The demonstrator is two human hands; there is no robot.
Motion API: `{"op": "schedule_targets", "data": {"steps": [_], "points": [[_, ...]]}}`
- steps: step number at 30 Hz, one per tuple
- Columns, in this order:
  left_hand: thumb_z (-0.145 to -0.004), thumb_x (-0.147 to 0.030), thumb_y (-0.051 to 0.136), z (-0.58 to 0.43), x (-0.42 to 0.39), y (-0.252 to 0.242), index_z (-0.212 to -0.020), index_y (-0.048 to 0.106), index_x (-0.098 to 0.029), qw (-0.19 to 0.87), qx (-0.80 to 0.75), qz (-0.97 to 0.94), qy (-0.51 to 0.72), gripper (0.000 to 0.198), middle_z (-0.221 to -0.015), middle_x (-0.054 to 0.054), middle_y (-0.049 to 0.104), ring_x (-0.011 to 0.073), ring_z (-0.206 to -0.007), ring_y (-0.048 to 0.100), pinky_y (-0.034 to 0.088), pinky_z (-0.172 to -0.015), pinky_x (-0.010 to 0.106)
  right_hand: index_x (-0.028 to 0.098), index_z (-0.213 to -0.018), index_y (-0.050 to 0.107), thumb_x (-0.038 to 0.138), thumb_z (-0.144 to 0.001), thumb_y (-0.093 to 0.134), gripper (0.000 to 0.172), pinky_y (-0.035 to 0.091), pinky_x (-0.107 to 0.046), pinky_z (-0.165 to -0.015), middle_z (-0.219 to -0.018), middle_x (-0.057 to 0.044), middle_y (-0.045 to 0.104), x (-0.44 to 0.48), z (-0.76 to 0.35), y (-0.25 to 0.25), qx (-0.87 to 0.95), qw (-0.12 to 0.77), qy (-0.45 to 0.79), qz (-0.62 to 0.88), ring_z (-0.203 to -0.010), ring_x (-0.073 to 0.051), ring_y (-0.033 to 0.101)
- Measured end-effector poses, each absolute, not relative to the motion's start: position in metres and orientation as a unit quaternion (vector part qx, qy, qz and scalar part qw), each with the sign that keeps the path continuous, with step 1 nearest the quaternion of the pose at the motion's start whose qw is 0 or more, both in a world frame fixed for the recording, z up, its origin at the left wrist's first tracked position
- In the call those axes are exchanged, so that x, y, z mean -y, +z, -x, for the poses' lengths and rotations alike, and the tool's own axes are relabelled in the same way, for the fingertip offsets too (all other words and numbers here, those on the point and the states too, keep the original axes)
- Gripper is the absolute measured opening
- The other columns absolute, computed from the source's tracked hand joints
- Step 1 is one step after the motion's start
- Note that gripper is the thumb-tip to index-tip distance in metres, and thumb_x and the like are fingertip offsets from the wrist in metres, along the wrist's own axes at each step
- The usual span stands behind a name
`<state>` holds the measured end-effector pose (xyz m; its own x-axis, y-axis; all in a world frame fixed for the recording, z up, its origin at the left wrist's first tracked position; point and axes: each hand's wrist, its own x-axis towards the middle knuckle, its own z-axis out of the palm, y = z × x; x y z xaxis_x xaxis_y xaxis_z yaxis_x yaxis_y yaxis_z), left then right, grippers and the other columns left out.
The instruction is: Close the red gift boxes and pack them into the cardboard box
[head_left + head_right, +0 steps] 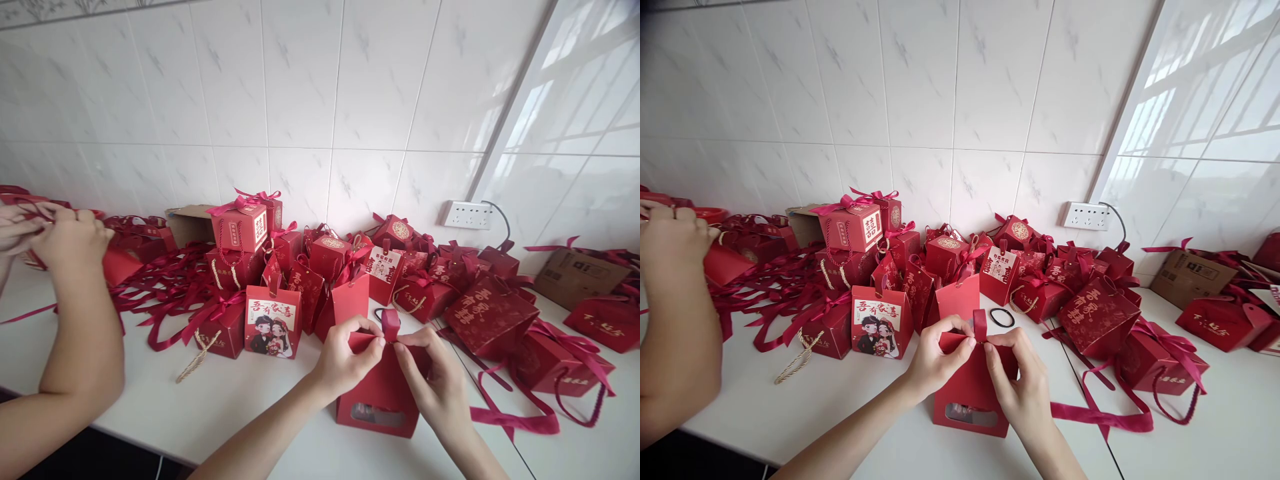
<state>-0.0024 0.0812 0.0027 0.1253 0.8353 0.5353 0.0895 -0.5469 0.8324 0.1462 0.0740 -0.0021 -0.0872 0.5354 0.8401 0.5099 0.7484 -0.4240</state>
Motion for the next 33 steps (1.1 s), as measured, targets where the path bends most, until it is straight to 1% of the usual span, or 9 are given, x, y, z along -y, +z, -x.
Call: {"op": "schedule_targets", "data": {"steps": [13,22,33], "points": [[-0.078,-0.02,0.057,0.002,-0.081,0.004,-0.076,0.059,-0.018,0.326,-0.351,-0.676,0.561,0.004,-0.078,0.001,0.066,0.0135,-0.077,0.063,0.05,-0.075,0.022,0.022,-0.08,0.053,0.017,-0.086,0.052,0.007,0.041,-0.024,-0.05,-0.066,0.001,0.054,-0.073,-0.147,-0.004,0.737,0.575,0.015,0.354,-0.055,-0.013,0.052],[-0.079,-0.023,0.055,0.004,-0.084,0.006,-0.078,0.059,-0.018,0.299,-0.364,-0.69,0.55,0.007,-0.078,0.002,0.067,0.0153,-0.077,0.063,0.051,-0.075,0.024,0.022,-0.078,0.053,0.019,-0.086,0.049,0.01,0.042,-0.026,-0.051,-0.066,0.001,0.055,-0.074,-0.144,-0.001,0.729,0.575,0.04,0.37,-0.057,-0.013,0.053],[-0.081,-0.027,0.053,0.008,-0.083,0.014,-0.078,0.058,-0.018,0.257,-0.353,-0.725,0.532,0.01,-0.079,0.002,0.066,0.0159,-0.079,0.063,0.051,-0.076,0.026,0.021,-0.078,0.052,0.021,-0.087,0.048,0.009,0.043,-0.027,-0.057,-0.07,0.0,0.055,-0.075,-0.14,-0.003,0.712,0.591,0.065,0.375,-0.062,-0.014,0.053]]}}
